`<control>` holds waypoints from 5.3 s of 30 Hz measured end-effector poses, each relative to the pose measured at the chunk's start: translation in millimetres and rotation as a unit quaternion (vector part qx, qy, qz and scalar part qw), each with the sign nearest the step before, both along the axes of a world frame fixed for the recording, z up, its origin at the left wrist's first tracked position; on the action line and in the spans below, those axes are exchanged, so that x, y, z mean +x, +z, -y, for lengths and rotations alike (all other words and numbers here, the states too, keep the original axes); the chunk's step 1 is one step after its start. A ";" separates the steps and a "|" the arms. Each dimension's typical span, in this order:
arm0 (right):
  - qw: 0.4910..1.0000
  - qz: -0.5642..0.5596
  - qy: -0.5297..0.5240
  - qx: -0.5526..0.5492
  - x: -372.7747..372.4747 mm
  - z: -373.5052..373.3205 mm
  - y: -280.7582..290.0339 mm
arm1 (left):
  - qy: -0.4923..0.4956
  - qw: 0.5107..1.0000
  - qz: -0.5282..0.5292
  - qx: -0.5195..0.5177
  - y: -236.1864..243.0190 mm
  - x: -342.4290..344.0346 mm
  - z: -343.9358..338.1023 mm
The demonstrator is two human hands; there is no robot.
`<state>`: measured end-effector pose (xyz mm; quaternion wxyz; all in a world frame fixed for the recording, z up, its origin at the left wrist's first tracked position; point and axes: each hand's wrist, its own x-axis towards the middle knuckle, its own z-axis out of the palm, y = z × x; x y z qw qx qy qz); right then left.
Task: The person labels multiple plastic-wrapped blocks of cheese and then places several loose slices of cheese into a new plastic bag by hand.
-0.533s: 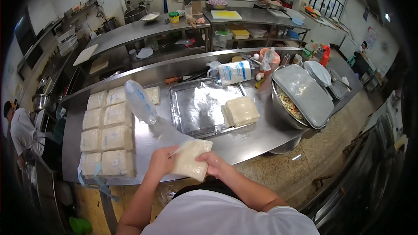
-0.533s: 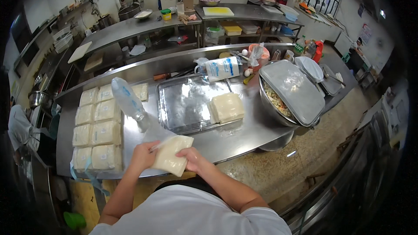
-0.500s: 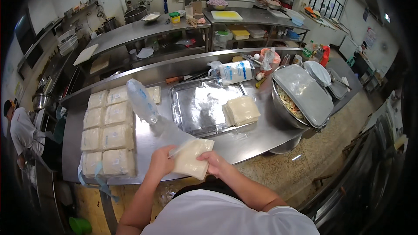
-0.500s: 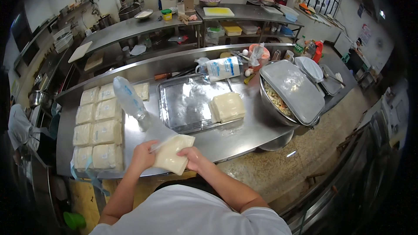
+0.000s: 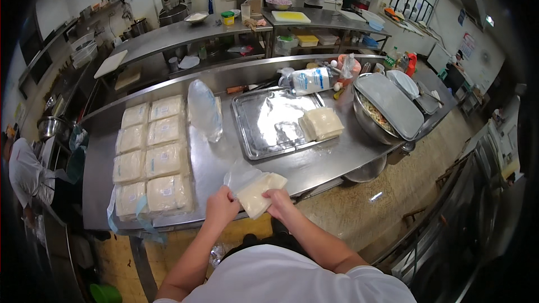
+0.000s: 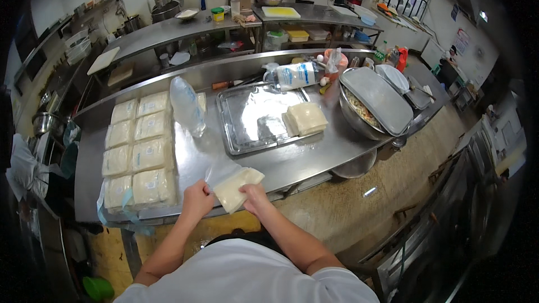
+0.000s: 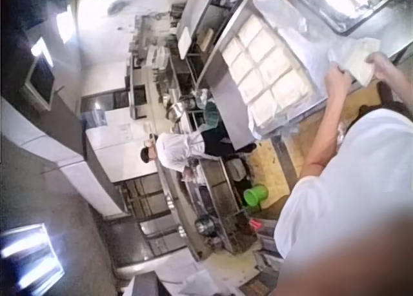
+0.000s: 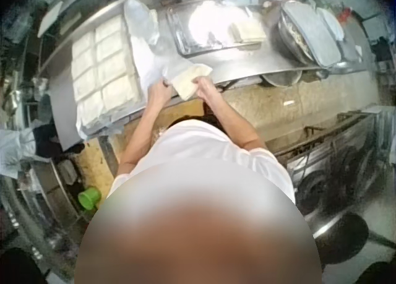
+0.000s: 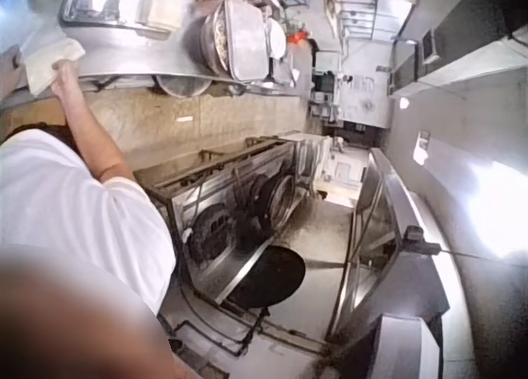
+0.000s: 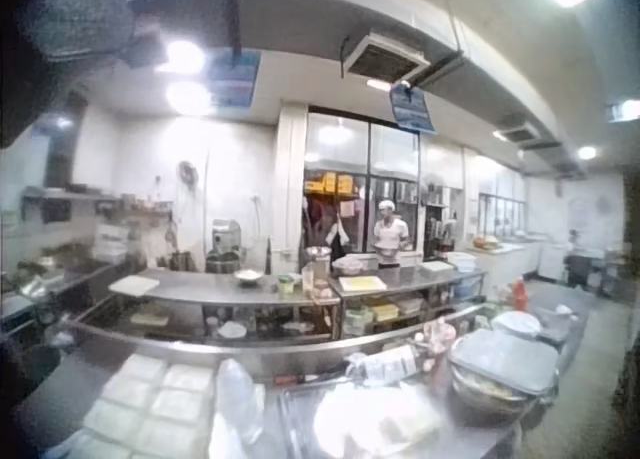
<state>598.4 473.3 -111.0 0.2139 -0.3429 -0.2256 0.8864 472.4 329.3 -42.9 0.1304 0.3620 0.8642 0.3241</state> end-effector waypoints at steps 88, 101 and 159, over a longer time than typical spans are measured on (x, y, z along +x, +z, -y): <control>0.946 0.116 0.302 0.022 -82.2 -18.5 -134.4 | -0.003 0.999 -0.031 -0.019 -58.0 56.7 4.0; 0.956 0.037 0.275 0.095 -101.5 3.5 -121.2 | -0.070 0.990 0.105 0.055 -90.5 73.0 30.4; 0.841 0.245 0.308 0.372 17.6 -4.1 -55.4 | 0.201 0.843 0.440 0.234 -139.3 26.4 83.3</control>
